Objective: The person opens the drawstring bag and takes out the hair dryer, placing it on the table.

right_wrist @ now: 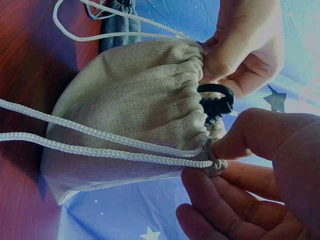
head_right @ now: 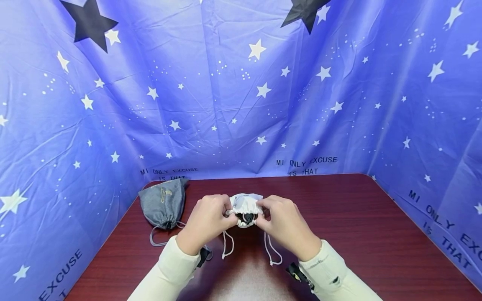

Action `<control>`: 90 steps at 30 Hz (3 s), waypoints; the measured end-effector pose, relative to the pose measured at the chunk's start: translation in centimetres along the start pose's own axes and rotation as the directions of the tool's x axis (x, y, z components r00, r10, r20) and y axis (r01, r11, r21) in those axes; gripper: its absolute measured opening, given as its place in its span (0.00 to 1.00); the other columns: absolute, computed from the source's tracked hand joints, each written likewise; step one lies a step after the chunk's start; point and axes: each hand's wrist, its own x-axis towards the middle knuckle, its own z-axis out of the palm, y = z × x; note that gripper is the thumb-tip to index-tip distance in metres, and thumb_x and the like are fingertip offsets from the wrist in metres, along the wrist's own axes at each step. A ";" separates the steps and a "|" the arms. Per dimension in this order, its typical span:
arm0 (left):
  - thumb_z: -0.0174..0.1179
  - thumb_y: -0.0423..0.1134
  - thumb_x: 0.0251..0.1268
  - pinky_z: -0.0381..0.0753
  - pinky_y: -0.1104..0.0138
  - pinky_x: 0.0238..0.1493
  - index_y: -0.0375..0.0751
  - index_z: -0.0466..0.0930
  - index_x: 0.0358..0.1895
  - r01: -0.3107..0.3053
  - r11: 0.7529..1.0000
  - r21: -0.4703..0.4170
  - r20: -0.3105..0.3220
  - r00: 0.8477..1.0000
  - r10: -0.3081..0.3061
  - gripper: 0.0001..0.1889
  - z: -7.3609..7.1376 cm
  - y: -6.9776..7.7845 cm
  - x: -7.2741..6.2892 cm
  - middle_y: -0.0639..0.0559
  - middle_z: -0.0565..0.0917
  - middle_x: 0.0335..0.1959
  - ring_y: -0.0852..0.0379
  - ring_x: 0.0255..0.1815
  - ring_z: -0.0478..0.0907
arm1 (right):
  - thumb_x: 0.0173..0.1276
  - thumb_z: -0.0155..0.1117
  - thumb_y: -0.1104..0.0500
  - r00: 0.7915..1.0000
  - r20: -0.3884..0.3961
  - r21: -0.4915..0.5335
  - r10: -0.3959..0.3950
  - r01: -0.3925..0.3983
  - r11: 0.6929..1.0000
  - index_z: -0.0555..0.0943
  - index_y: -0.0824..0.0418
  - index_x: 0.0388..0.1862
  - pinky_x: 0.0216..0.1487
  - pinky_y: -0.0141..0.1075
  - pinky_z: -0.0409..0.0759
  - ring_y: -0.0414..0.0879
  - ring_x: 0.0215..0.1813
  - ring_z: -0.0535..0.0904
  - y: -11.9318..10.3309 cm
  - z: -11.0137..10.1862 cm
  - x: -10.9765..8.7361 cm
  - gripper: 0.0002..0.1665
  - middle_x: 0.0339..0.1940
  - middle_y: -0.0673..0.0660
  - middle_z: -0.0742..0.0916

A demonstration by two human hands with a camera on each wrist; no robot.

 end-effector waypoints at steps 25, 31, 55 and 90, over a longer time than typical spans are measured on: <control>0.71 0.40 0.42 0.64 0.67 0.20 0.50 0.74 0.20 0.011 1.000 0.005 0.020 1.000 -0.011 0.12 -0.3 -0.3 0.1 0.61 0.67 0.17 0.59 0.18 0.62 | 0.52 0.74 0.66 1.000 0.017 0.013 0.019 -0.019 1.000 0.90 0.62 0.41 0.32 0.28 0.83 0.32 0.30 0.83 0.2 -0.2 0.1 0.15 0.34 0.49 0.89; 0.70 0.39 0.41 0.63 0.67 0.20 0.51 0.71 0.19 0.011 1.000 0.006 0.009 1.000 -0.011 0.13 -0.3 -0.4 0.1 0.62 0.66 0.16 0.59 0.18 0.62 | 0.52 0.73 0.67 0.999 0.025 0.012 0.026 -0.027 1.000 0.90 0.62 0.41 0.33 0.32 0.85 0.32 0.30 0.83 0.2 -0.3 0.1 0.15 0.34 0.49 0.89; 0.70 0.40 0.41 0.63 0.66 0.19 0.52 0.68 0.19 0.022 1.000 0.018 -0.002 1.000 -0.022 0.15 -0.4 -0.8 0.1 0.62 0.67 0.15 0.58 0.17 0.63 | 0.52 0.74 0.67 0.999 0.030 0.015 0.038 -0.038 0.999 0.90 0.62 0.41 0.33 0.33 0.85 0.30 0.30 0.82 0.7 -0.4 0.2 0.14 0.34 0.49 0.89; 0.70 0.39 0.43 0.68 0.65 0.21 0.49 0.76 0.22 0.040 0.999 0.025 0.009 0.999 -0.041 0.09 -0.7 -1.1 0.2 0.62 0.73 0.17 0.59 0.18 0.68 | 0.53 0.72 0.67 0.999 0.027 -0.013 0.045 -0.045 0.999 0.90 0.61 0.40 0.33 0.28 0.83 0.36 0.30 0.85 1.1 -0.6 0.1 0.14 0.34 0.49 0.89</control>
